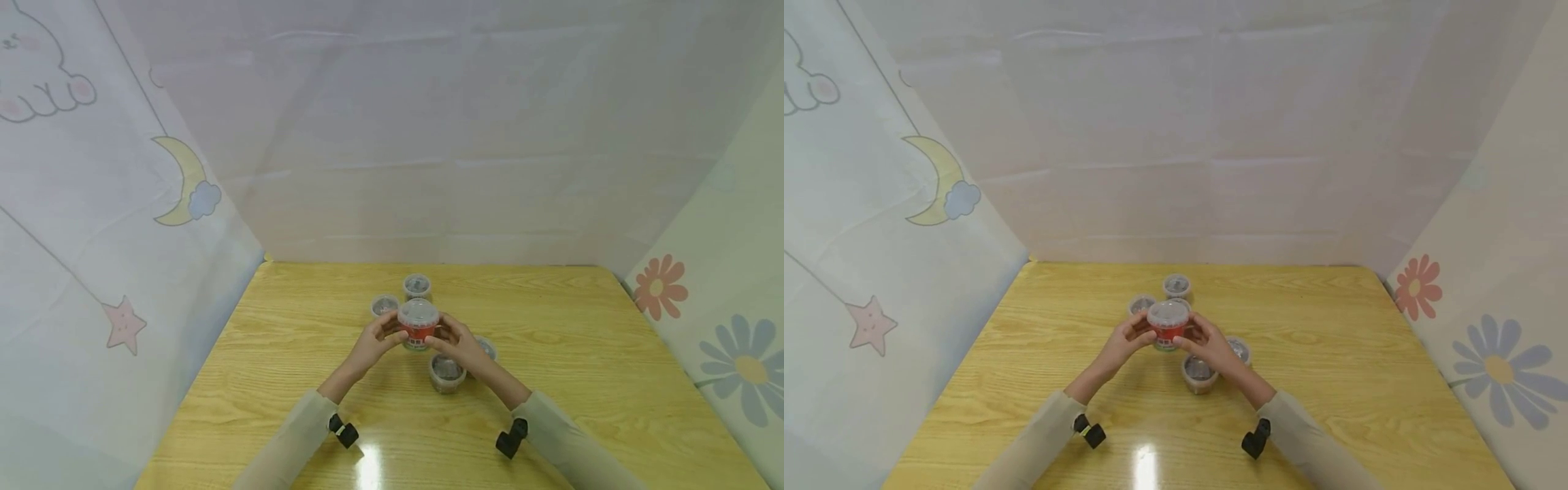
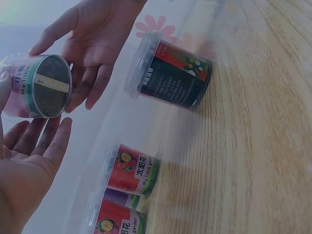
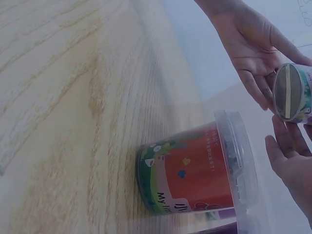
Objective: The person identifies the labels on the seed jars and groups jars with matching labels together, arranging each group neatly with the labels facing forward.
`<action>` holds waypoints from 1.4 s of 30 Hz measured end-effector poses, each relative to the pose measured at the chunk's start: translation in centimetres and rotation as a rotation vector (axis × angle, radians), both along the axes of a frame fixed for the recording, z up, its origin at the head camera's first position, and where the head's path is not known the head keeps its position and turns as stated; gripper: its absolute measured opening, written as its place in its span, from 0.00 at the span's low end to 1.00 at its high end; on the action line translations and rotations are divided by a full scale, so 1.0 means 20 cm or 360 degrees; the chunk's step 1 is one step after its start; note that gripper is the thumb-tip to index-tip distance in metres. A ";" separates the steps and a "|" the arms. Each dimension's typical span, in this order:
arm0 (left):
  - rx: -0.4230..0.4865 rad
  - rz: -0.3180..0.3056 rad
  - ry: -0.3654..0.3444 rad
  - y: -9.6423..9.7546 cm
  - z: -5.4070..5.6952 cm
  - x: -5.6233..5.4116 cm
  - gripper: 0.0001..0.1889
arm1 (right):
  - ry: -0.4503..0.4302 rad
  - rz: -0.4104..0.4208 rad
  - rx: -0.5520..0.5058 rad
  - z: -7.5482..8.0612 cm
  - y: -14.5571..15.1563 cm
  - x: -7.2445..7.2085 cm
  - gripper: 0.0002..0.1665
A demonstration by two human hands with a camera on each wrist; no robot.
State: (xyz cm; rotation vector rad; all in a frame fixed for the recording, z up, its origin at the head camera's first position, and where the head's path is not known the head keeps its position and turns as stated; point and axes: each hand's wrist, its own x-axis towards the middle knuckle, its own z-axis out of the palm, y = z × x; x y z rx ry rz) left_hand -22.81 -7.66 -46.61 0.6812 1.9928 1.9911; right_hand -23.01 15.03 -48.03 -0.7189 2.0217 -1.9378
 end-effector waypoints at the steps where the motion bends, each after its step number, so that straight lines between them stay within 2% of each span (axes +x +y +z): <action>1: 0.0005 -0.0009 0.0007 0.00 0.00 0.00 0.28 | 0.0003 0.0012 0.0003 0.00 0.00 0.00 0.32; 5: 0.0019 -0.0015 0.0040 -0.01 0.01 0.00 0.29 | 0.0040 0.0022 0.0051 0.01 0.00 0.00 0.31; 10: -0.0037 0.0041 0.0075 -0.02 0.02 0.00 0.29 | 0.0120 -0.0052 0.0163 0.03 -0.01 -0.02 0.29; 15: -0.0071 0.0074 0.0048 -0.04 0.02 -0.01 0.29 | 0.0123 -0.0077 0.0151 0.06 -0.02 -0.02 0.29; 19: -0.0057 0.0143 0.0033 -0.04 0.02 -0.01 0.30 | 0.0073 -0.0083 0.0175 0.11 -0.03 0.00 0.28; 22: -0.0055 0.0200 0.0029 -0.05 0.03 -0.01 0.31 | 0.0040 -0.0104 0.0242 0.18 -0.05 0.02 0.28; 26: -0.0038 0.0206 0.0012 -0.06 0.03 -0.01 0.31 | 0.0052 -0.0170 0.0339 0.22 -0.08 0.03 0.29; 30: -0.0019 0.0202 -0.0029 -0.08 0.03 -0.02 0.30 | 0.0060 -0.0193 0.0350 0.22 -0.10 0.01 0.30; 34: 0.0002 0.0200 -0.0043 -0.09 0.03 -0.03 0.28 | 0.0047 -0.0144 0.0290 0.21 -0.11 -0.01 0.32; 42: -0.0081 0.0223 0.0040 -0.12 0.00 -0.04 0.27 | 0.0065 -0.0077 0.0275 0.20 -0.12 -0.03 0.32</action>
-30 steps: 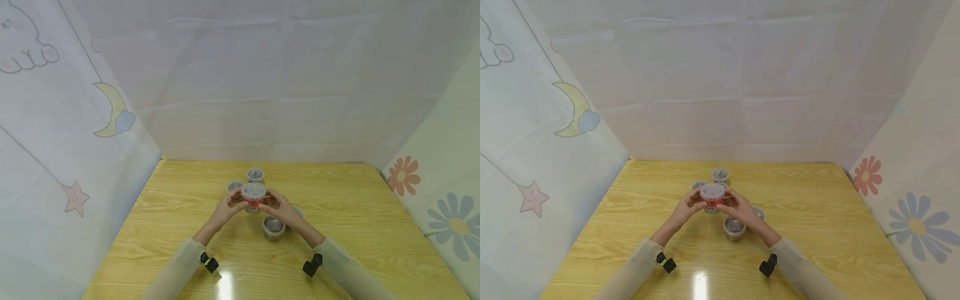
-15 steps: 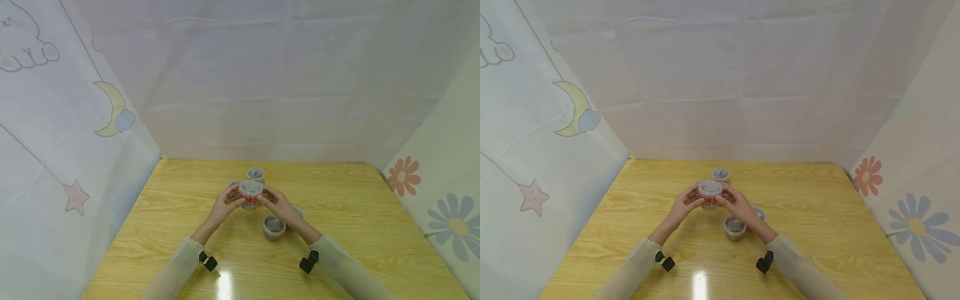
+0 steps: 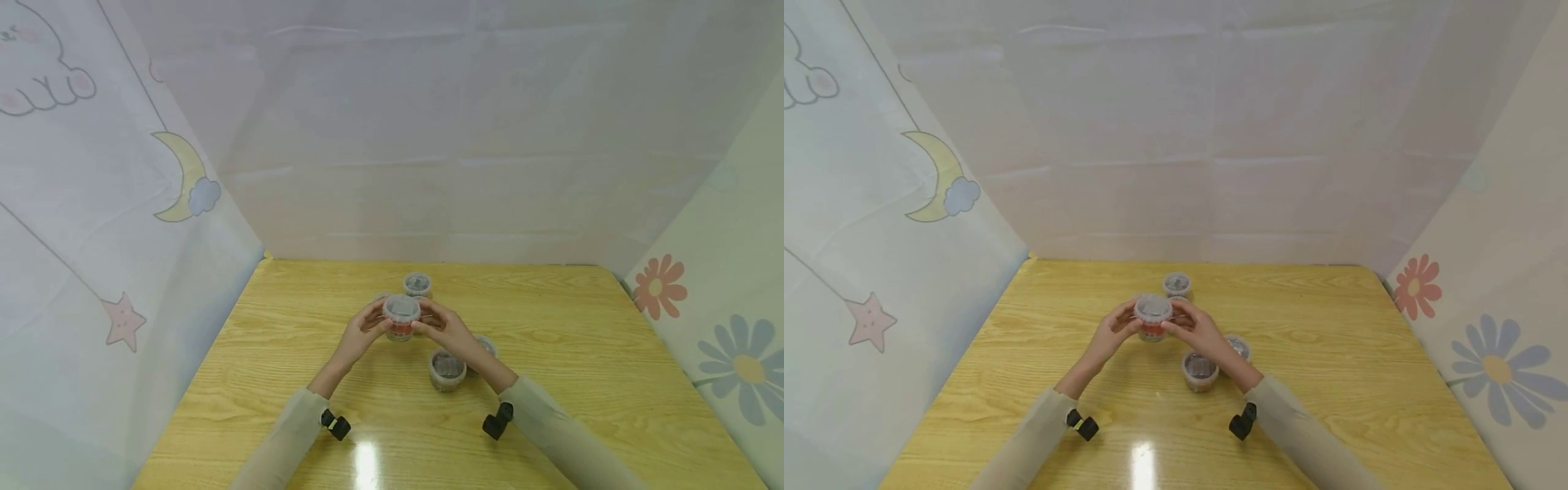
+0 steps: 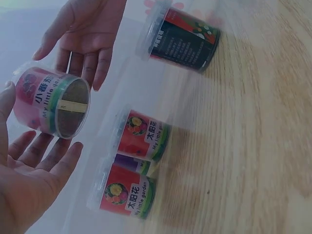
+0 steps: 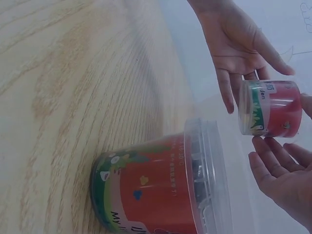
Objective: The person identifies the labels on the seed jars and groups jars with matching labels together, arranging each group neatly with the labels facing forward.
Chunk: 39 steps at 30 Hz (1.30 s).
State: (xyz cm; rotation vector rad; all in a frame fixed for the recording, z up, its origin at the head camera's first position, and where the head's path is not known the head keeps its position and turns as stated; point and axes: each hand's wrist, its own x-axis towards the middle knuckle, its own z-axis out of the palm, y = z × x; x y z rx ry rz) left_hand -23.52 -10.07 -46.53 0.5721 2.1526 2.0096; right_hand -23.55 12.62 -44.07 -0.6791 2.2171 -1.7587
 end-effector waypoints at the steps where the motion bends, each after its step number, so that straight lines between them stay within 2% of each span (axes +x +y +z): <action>1: -0.0018 0.0004 0.0012 -0.01 -0.01 0.00 0.27 | 0.0012 0.0011 0.0008 0.00 0.00 0.00 0.32; 7: -0.0046 -0.0002 0.0019 -0.04 -0.04 0.00 0.27 | 0.0071 0.0072 0.0050 -0.03 -0.01 -0.03 0.31; 14: -0.0098 -0.0027 -0.0017 -0.06 -0.06 0.00 0.29 | 0.0076 0.0060 0.0103 -0.18 -0.01 -0.09 0.32; 20: -0.0159 -0.0093 -0.0050 -0.08 -0.08 0.01 0.30 | 0.0091 0.0065 0.0236 -0.22 0.00 -0.09 0.35; 25: -0.0152 -0.0138 -0.0063 -0.08 -0.10 0.02 0.29 | 0.0129 0.0083 0.0313 -0.22 0.00 -0.07 0.35; 31: -0.0167 -0.0184 -0.0096 -0.09 -0.13 0.01 0.28 | 0.0278 0.0120 0.0337 -0.12 -0.01 0.00 0.32; 34: -0.0190 -0.0203 -0.0117 -0.10 -0.14 0.02 0.28 | 0.0339 0.0132 0.0389 -0.10 -0.01 0.02 0.32; 39: -0.0224 -0.0220 -0.0128 -0.10 -0.17 0.02 0.29 | 0.0430 0.0116 0.0469 -0.25 0.01 -0.04 0.32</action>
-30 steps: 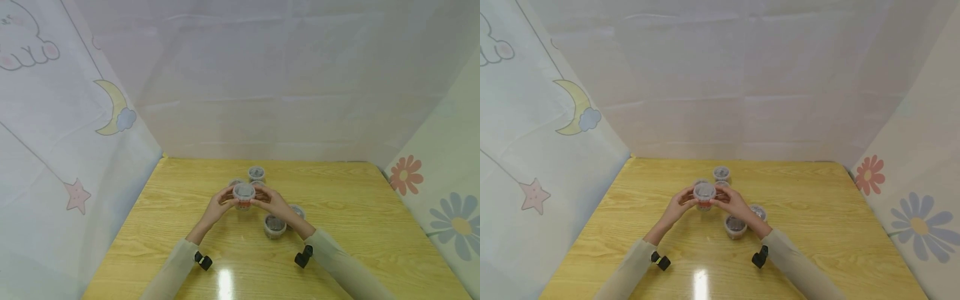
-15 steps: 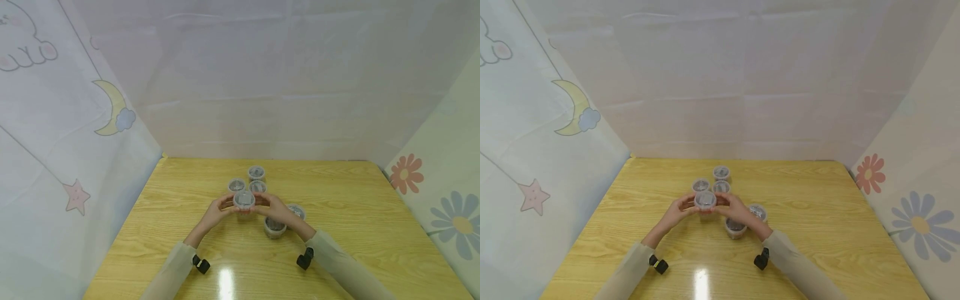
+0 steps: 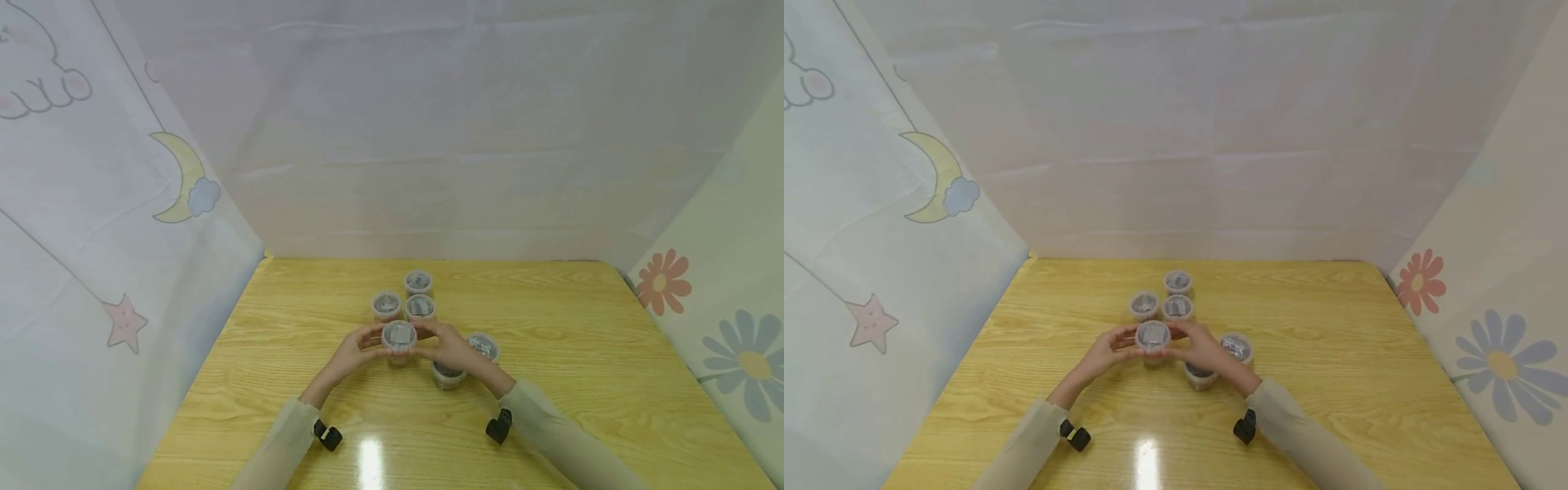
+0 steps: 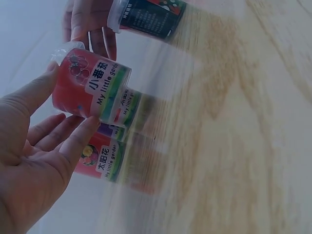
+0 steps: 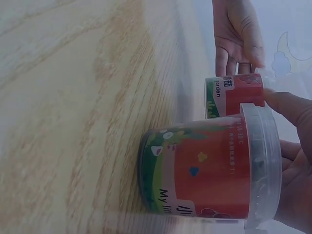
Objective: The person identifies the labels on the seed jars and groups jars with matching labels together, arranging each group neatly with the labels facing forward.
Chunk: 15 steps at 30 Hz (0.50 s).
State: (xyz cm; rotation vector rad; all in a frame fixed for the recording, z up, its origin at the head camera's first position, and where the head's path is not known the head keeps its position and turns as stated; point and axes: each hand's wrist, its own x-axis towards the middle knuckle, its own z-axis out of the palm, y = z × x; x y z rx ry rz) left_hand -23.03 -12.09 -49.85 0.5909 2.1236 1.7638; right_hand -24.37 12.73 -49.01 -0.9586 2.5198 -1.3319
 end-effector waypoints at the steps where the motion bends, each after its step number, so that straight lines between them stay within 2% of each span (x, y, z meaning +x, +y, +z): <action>1: -0.0005 -0.0003 0.0002 0.00 0.00 0.00 0.29 | 0.0011 0.0001 0.0006 -0.03 0.00 -0.01 0.32; 2: -0.0011 -0.0003 0.0002 0.00 -0.01 0.00 0.29 | 0.0022 0.0003 0.0014 -0.05 0.01 -0.02 0.33; 12: 0.0033 0.0018 -0.0038 0.01 -0.04 0.01 0.29 | 0.0126 0.0069 0.0080 -0.04 0.01 0.00 0.32; 15: 0.0045 0.0022 -0.0039 0.01 -0.09 -0.01 0.29 | 0.0079 0.0066 0.0104 -0.04 0.01 0.01 0.32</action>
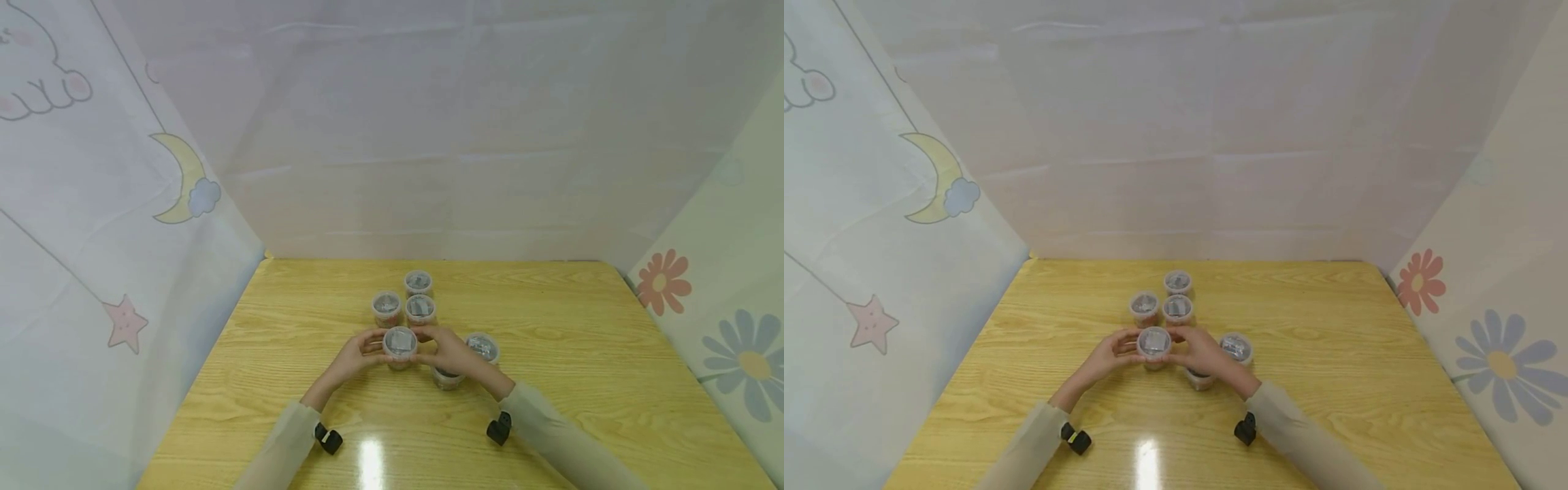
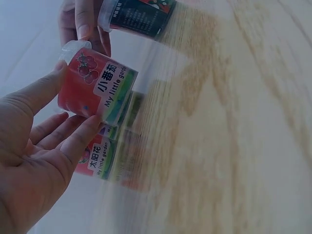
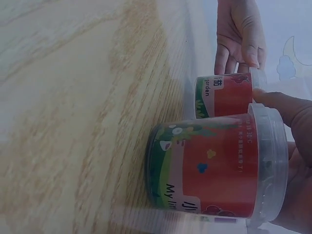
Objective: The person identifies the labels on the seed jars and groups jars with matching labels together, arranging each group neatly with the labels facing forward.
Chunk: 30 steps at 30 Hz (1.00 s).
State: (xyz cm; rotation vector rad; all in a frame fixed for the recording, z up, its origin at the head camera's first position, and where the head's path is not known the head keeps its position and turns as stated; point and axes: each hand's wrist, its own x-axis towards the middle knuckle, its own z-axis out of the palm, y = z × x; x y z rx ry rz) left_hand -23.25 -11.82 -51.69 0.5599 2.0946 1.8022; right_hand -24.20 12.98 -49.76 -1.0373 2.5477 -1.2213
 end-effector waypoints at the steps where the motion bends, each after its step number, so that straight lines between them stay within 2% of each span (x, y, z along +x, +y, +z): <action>1: 0.0004 0.0002 0.0000 0.00 -0.02 -0.01 0.29 | -0.0034 -0.0010 0.0003 0.00 0.00 0.00 0.32; 4: 0.0005 0.0004 -0.0008 0.00 -0.08 -0.03 0.29 | -0.0077 -0.0033 0.0025 0.00 0.00 0.01 0.32; 8: -0.0002 0.0003 0.0011 0.00 -0.11 -0.03 0.30 | -0.0070 -0.0049 0.0065 0.00 0.00 0.01 0.33; 19: -0.0040 -0.0019 0.0048 -0.01 -0.13 -0.04 0.31 | 0.0028 -0.0056 0.0132 -0.01 -0.01 0.01 0.33; 30: -0.0082 -0.0028 0.0039 0.00 -0.12 -0.03 0.32 | 0.0078 -0.0069 0.0173 0.00 -0.01 0.01 0.33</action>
